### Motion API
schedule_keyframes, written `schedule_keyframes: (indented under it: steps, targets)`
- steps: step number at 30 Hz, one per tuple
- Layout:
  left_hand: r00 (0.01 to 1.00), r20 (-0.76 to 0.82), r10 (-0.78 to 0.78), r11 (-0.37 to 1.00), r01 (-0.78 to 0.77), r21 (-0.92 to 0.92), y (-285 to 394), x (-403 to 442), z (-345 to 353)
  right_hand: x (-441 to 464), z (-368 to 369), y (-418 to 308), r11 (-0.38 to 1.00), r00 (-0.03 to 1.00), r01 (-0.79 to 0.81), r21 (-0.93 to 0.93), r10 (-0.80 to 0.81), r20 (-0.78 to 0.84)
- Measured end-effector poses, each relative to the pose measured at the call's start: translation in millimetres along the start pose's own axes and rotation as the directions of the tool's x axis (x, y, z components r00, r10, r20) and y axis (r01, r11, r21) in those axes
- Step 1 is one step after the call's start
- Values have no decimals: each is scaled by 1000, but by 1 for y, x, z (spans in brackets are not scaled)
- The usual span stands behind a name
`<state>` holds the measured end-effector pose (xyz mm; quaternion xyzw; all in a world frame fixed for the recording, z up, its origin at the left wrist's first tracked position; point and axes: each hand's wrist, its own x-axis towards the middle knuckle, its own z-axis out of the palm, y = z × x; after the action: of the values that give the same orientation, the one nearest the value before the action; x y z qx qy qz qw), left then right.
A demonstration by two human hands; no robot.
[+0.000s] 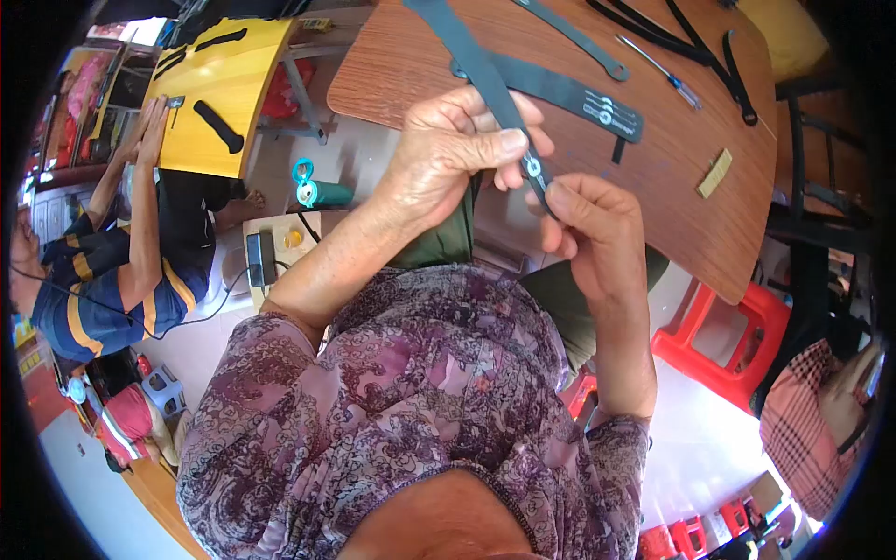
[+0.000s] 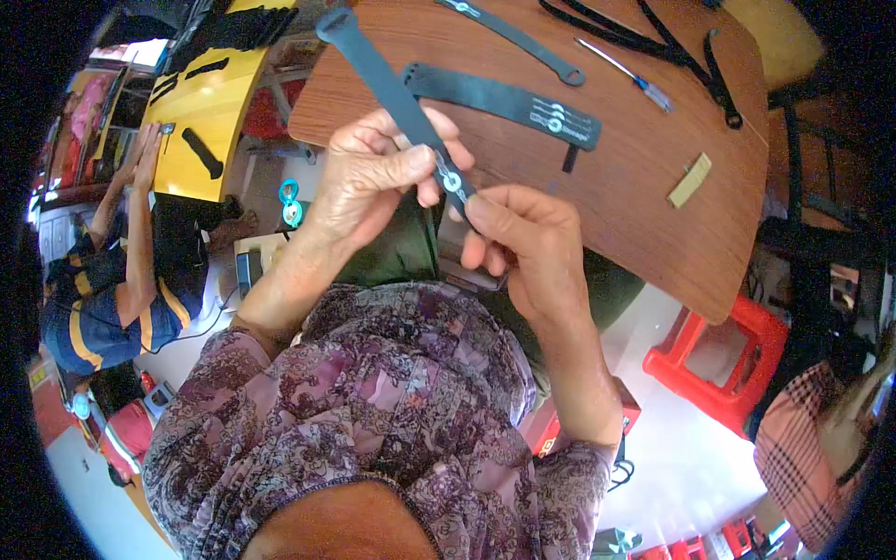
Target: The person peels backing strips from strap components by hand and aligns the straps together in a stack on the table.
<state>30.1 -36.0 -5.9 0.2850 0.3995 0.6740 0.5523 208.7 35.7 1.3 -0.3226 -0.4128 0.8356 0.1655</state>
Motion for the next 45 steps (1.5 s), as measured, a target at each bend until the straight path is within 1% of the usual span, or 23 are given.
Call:
schedule_keyframes:
  steps: [5, 8, 12, 14, 17, 24, 27, 29, 30, 32, 33, 35, 36, 38, 39, 41, 42, 44, 45]
  targets:
    - [998, -61, -6, 1000, 5, -8, -7, -5, 2, 0, 3, 6, 998, 999, 19, -65, -21, -27]
    - [992, -119, -53, 998, 50, -32, -9, -7, 7, 1, 6, 6, 997, 999, 22, -76, -24, -27]
    - [991, -119, -65, 998, 63, -24, -12, -8, 7, 3, 5, 9, 997, 1000, 20, -78, -21, -6]
    - [988, -131, -76, 997, 74, -17, -12, -9, 8, 2, 5, 9, 998, 1000, -9, -57, 8, -16]
    - [985, -140, -104, 994, 98, -44, -13, -10, 7, 2, 5, 11, 999, 1000, -16, -49, 16, -11]
    - [987, -126, -97, 995, 93, -34, -15, -13, 5, 1, 6, 12, 998, 1000, -22, -60, 21, -9]
    - [987, -136, -88, 994, 80, -68, -16, -16, 10, 0, 5, 12, 998, 999, -21, -66, 19, -36]
    - [986, -121, -117, 986, 101, -132, -16, -17, 13, 0, 1, 13, 992, 998, -17, -122, 10, -63]
    - [986, -117, -117, 986, 101, -135, -13, -16, 13, -2, -1, 11, 992, 998, -17, -125, 9, -67]
    - [963, -200, -182, 975, 150, -165, -2, -15, 5, -11, -6, 6, 946, 994, 48, -322, -76, -76]
    - [965, -230, -125, 991, 112, -71, 0, -13, -4, -15, -9, 4, 945, 994, 43, -323, -72, -78]
    - [961, -278, 2, 1000, 1, 12, 3, -11, -18, -20, -14, 3, 868, 986, 66, -492, -132, -100]
    - [951, -308, 14, 999, -2, 42, 4, -12, -21, -21, -15, 4, 871, 987, 57, -488, -124, -106]
    - [956, -293, -9, 1000, 16, 20, 2, -15, -16, -19, -16, 5, 729, 964, 135, -671, -254, -82]
    - [961, -275, -18, 1000, 20, 4, 1, -15, -13, -16, -12, 5, 732, 964, 132, -669, -252, -85]
    - [964, -253, -80, 996, 68, -56, -5, -17, -1, -11, 2, 3, 647, 930, 258, -718, -369, 2]
    - [963, -247, -104, 993, 87, -79, -8, -17, 4, -11, 6, 1, 643, 929, 259, -721, -370, 4]
    - [962, -248, -119, 990, 96, -103, -9, -17, 4, -8, 11, -5, 745, 976, 168, -646, -220, 1]
    - [965, -246, -90, 996, 90, -9, -6, -17, 0, -8, 11, -8, 744, 976, 169, -646, -216, 6]
